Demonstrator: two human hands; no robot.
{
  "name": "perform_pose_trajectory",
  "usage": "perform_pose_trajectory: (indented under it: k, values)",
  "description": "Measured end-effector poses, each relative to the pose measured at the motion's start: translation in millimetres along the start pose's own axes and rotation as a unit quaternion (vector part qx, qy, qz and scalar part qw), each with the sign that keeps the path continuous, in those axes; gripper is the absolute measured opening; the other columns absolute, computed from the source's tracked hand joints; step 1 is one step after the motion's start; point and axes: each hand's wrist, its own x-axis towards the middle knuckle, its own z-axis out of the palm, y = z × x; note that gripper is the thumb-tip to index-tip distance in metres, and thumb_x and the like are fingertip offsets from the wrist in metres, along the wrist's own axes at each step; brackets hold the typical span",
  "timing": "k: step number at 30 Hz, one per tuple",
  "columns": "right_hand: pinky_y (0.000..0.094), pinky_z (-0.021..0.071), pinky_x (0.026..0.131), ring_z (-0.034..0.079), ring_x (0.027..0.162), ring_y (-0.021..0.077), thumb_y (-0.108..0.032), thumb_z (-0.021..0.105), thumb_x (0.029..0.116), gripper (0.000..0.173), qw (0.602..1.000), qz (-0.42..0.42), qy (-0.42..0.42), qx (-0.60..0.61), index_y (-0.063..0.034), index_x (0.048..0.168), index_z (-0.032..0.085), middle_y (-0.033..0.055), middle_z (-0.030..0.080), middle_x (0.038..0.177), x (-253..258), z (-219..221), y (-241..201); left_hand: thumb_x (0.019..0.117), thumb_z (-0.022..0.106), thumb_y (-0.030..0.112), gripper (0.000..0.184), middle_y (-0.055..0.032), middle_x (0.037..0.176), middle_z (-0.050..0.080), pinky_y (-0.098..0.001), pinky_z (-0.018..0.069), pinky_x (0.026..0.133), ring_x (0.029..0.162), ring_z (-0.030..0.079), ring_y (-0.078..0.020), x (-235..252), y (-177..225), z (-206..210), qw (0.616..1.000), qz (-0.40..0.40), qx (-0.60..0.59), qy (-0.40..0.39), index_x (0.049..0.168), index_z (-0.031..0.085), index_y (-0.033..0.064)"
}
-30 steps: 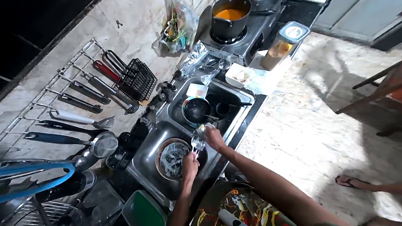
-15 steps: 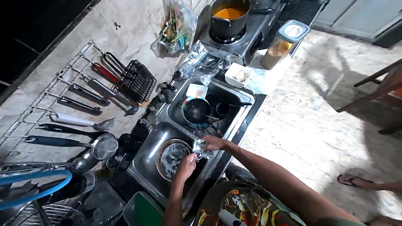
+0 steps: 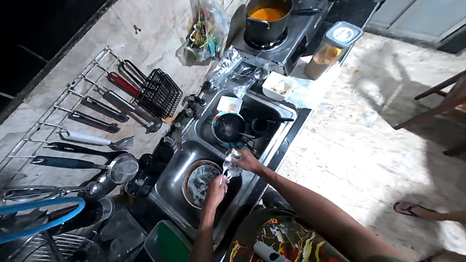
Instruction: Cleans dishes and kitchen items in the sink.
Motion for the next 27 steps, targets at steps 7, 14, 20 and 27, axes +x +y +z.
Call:
perform_pose_trajectory:
  k: [7, 14, 20, 27]
  values:
    - [0.0423, 0.0589, 0.088, 0.071, 0.089, 0.0184, -0.023, 0.073, 0.0924, 0.030, 0.992, 0.020, -0.099, 0.073, -0.0012, 0.113, 0.069, 0.0111, 0.072, 0.100, -18, 9, 18, 0.1110, 0.041, 0.023, 0.034, -0.0073, 0.080, 0.066, -0.0356, 0.0580, 0.073, 0.070, 0.065, -0.0158, 4, 2, 10, 0.998, -0.012, -0.062, 0.000, 0.121, 0.061, -0.0017]
    - [0.0481, 0.0557, 0.089, 0.069, 0.092, 0.0245, -0.031, 0.073, 0.0939, 0.037, 0.994, 0.061, -0.090, 0.020, 0.0009, 0.113, 0.068, 0.0155, 0.071, 0.102, -13, 10, 11, 0.1067, 0.052, 0.021, 0.026, -0.0047, 0.074, 0.064, -0.0338, 0.0570, 0.070, 0.066, 0.063, -0.0139, 6, -3, 12, 0.996, 0.003, -0.080, 0.030, 0.109, 0.065, -0.0017]
    - [0.0521, 0.0540, 0.097, 0.068, 0.103, 0.0287, -0.029, 0.084, 0.0825, 0.049, 0.997, 0.070, -0.042, 0.009, -0.0005, 0.119, 0.068, 0.0172, 0.071, 0.111, -8, 6, 7, 0.1085, 0.047, 0.027, 0.034, -0.0124, 0.085, 0.066, -0.0437, 0.0566, 0.083, 0.081, 0.067, -0.0234, 4, -2, 14, 0.998, -0.032, -0.013, 0.052, 0.112, 0.066, -0.0010]
    - [0.0406, 0.0593, 0.083, 0.070, 0.086, 0.0179, -0.027, 0.073, 0.0935, 0.035, 0.972, 0.118, -0.098, 0.178, -0.0019, 0.116, 0.066, 0.0099, 0.072, 0.100, -17, 27, 16, 0.1093, 0.045, 0.028, 0.038, -0.0191, 0.097, 0.069, -0.0496, 0.0561, 0.090, 0.092, 0.069, -0.0304, 8, 6, 26, 0.990, -0.061, -0.010, 0.124, 0.120, 0.063, -0.0030]
